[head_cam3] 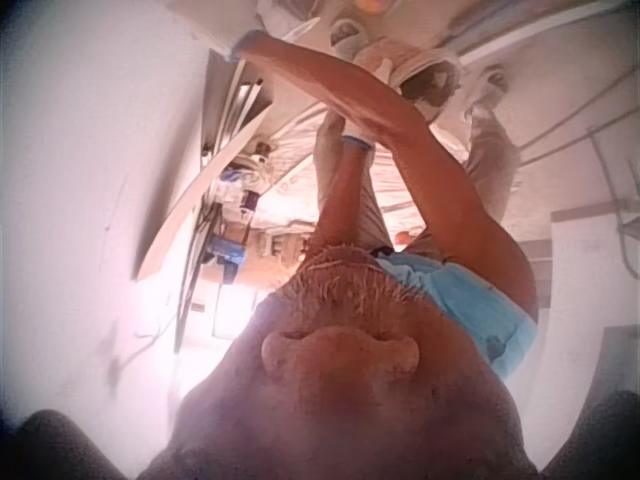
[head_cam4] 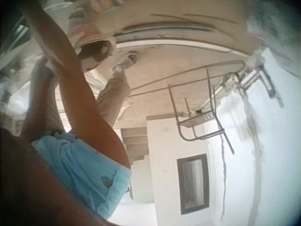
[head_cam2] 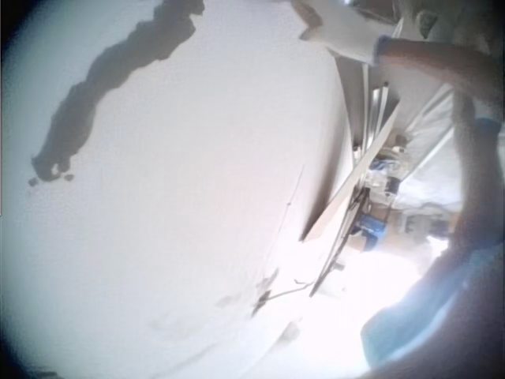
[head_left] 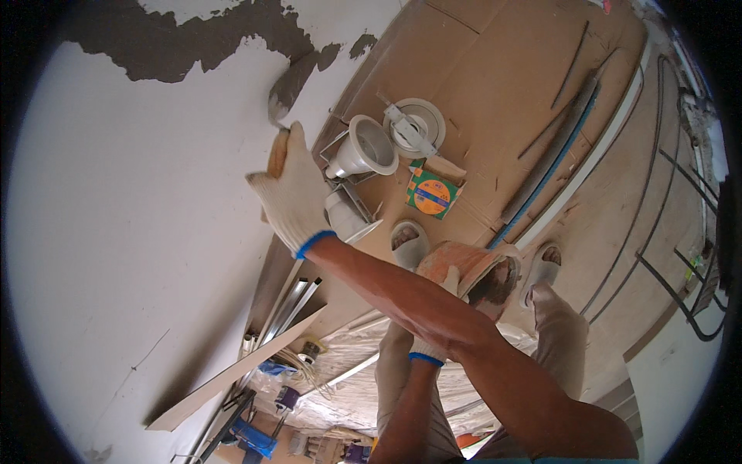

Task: The person scoops plaster from a bucket using a trowel and applies it to a damaged section of a white wall. They repeatedly smooth the plaster over the hole to fill the gap, working on a specific area near the floor.

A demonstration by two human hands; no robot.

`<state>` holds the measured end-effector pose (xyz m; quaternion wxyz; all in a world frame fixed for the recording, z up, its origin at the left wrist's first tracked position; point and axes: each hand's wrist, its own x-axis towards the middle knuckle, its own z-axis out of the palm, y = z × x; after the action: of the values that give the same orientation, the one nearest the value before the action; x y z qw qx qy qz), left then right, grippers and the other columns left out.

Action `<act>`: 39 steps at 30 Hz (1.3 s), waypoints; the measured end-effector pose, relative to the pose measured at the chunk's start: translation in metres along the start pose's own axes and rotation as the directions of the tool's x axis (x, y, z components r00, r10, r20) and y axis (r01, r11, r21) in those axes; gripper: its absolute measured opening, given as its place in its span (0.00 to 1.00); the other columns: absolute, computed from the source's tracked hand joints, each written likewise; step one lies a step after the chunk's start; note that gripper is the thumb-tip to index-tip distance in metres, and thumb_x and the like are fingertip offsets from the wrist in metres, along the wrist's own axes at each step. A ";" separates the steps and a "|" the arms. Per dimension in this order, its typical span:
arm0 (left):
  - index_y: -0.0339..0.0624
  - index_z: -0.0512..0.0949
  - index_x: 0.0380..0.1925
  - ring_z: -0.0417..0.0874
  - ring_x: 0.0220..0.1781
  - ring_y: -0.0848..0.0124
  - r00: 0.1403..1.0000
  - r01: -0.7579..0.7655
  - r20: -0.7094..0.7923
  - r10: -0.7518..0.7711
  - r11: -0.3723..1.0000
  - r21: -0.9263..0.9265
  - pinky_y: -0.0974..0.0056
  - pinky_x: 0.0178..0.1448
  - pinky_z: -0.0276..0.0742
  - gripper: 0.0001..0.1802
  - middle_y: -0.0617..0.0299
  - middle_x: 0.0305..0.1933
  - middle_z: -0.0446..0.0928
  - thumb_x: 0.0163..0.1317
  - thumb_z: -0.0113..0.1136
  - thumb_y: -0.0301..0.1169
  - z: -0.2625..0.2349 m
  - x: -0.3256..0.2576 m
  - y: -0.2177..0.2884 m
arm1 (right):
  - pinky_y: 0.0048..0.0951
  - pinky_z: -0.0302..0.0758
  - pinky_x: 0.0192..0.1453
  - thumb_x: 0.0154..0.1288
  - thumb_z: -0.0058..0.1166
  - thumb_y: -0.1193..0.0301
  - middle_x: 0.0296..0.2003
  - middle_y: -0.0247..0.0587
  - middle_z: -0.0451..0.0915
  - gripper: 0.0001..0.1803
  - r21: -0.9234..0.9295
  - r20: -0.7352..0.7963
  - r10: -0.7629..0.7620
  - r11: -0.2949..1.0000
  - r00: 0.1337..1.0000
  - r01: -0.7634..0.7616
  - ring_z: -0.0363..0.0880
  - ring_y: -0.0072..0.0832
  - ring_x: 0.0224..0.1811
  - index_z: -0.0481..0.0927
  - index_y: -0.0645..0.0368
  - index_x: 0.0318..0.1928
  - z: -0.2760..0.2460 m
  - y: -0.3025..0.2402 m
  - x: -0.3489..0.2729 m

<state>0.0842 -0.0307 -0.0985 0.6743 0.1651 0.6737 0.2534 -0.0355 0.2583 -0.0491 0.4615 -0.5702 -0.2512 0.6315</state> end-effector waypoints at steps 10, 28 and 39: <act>0.47 0.56 0.81 0.58 0.83 0.52 0.988 -0.111 0.128 0.087 0.976 0.190 0.55 0.85 0.50 0.38 0.50 0.84 0.57 0.80 0.50 0.53 -0.010 0.004 -0.035 | 0.36 0.75 0.68 0.57 0.70 0.69 0.59 0.63 0.79 0.53 0.060 0.047 -0.019 0.998 0.999 0.017 0.80 0.43 0.63 0.57 0.76 0.78 -0.029 -0.042 -0.011; 0.33 0.81 0.60 0.89 0.50 0.55 0.954 -0.063 -0.245 0.175 0.911 0.408 0.53 0.57 0.82 0.32 0.46 0.48 0.88 0.57 0.71 0.39 0.012 -0.025 0.060 | 0.33 0.80 0.59 0.56 0.66 0.80 0.53 0.47 0.82 0.50 -0.111 0.361 0.393 0.918 0.846 -0.380 0.84 0.34 0.52 0.59 0.68 0.80 -0.315 -0.190 -0.179; 0.29 0.82 0.59 0.85 0.47 0.70 0.935 -0.178 -0.350 0.063 0.935 -0.306 0.64 0.53 0.81 0.25 0.59 0.50 0.85 0.60 0.70 0.24 0.054 -0.122 0.109 | 0.28 0.82 0.47 0.54 0.60 0.83 0.41 0.38 0.84 0.35 -0.554 -0.042 0.421 0.744 0.906 -0.372 0.83 0.24 0.41 0.79 0.65 0.67 -0.468 -0.243 -0.285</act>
<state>0.1294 -0.0038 0.0659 0.5513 0.0451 0.7140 0.4293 0.4604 0.0212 0.1903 0.1217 -0.6910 -0.3142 0.6396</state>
